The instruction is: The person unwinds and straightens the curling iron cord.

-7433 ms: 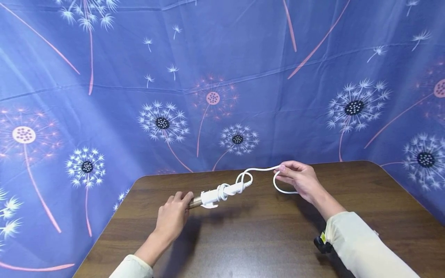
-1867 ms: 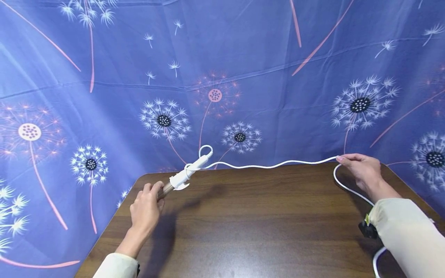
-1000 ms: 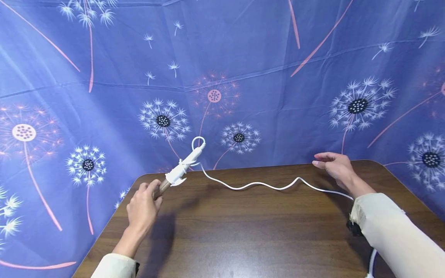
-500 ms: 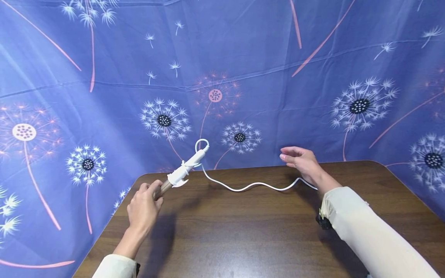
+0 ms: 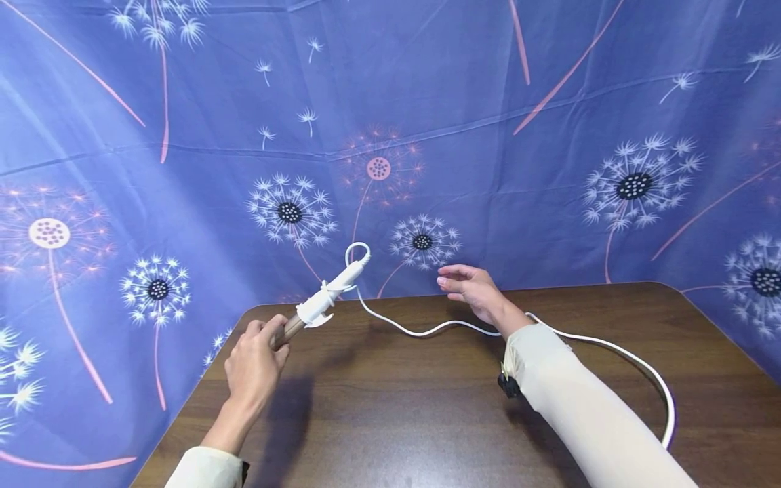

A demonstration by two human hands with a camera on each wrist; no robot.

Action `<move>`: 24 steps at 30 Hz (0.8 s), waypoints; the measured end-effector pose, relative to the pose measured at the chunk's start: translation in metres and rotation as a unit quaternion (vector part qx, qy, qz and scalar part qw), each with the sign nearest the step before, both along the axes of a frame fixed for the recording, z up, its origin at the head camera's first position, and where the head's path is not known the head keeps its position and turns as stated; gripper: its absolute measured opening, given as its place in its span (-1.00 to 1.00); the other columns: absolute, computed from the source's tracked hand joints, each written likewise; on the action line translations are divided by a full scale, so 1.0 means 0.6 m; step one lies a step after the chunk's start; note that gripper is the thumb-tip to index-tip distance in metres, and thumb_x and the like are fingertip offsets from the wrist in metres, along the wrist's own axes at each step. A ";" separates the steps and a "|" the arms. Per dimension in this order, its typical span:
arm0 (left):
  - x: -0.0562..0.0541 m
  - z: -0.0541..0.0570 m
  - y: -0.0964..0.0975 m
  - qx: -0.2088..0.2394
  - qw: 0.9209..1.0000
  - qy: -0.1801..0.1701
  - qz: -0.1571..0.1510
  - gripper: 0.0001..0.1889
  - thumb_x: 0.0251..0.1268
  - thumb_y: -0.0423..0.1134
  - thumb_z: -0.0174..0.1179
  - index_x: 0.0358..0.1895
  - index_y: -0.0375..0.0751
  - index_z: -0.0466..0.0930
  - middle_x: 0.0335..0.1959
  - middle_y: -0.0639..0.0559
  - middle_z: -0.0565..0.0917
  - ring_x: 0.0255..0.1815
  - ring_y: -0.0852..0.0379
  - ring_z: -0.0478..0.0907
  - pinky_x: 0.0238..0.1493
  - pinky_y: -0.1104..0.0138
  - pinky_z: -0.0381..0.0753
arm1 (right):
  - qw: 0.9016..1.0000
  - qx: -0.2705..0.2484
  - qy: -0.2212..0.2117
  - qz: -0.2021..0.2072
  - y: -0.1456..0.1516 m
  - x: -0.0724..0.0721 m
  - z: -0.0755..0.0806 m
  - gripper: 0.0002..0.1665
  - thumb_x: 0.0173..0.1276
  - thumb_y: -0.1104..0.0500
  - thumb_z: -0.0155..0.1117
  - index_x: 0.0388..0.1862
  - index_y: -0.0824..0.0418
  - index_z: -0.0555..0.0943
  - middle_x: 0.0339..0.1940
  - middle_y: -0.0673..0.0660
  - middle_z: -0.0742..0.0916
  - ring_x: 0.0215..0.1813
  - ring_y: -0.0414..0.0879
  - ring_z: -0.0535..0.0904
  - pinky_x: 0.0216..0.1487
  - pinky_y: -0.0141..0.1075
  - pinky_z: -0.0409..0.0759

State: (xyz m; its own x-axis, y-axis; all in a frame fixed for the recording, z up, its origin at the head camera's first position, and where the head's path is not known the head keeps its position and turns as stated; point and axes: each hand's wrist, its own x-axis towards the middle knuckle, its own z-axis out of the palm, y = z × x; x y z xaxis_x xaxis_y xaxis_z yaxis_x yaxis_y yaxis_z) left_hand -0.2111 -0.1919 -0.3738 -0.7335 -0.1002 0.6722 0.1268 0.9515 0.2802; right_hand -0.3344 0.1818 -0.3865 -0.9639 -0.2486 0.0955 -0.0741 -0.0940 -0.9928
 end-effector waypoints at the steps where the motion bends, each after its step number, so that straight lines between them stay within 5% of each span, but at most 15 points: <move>1: 0.000 0.000 0.000 0.001 1.000 -0.001 0.001 -0.52 -0.22 -0.45 0.48 -0.13 0.04 0.63 -0.27 -0.08 0.60 -0.34 -0.16 0.58 -0.60 -0.02 0.49 | 1.000 -0.001 -0.001 0.003 -0.010 -0.002 -0.001 -0.37 0.37 0.32 0.17 0.31 0.59 0.23 -0.16 -0.09 0.68 -0.11 -0.24 0.64 0.03 -0.29 0.57; 13: 0.001 0.005 0.004 0.001 1.000 0.004 0.002 -0.53 -0.21 -0.43 0.48 -0.15 0.07 0.63 -0.27 -0.06 0.60 -0.33 -0.16 0.58 -0.59 -0.04 0.49 | 0.998 0.002 -0.016 0.059 -0.103 -0.009 -0.012 -0.43 0.45 0.24 0.08 0.36 0.46 0.27 0.30 0.41 0.47 0.19 0.02 0.51 0.33 0.03 0.30; 24: 0.001 0.005 0.008 0.001 1.000 0.020 -0.008 -0.51 -0.26 -0.46 0.50 -0.16 0.05 0.64 -0.29 -0.06 0.60 -0.36 -0.14 0.59 -0.61 -0.02 0.48 | 0.993 -0.011 -0.027 0.118 -0.167 -0.015 -0.007 -0.38 0.50 0.22 -0.02 0.47 0.35 0.15 0.43 0.39 0.32 0.44 0.23 0.20 0.40 0.14 0.09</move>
State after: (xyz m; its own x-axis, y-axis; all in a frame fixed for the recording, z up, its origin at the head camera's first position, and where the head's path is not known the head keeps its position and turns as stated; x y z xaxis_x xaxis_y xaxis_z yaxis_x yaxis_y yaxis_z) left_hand -0.2107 -0.1869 -0.3707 -0.7082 -0.0899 0.7003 0.1537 0.9485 0.2771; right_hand -0.3436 0.0819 -0.3907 -0.8828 -0.4668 0.0527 0.0063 -0.1239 -0.9923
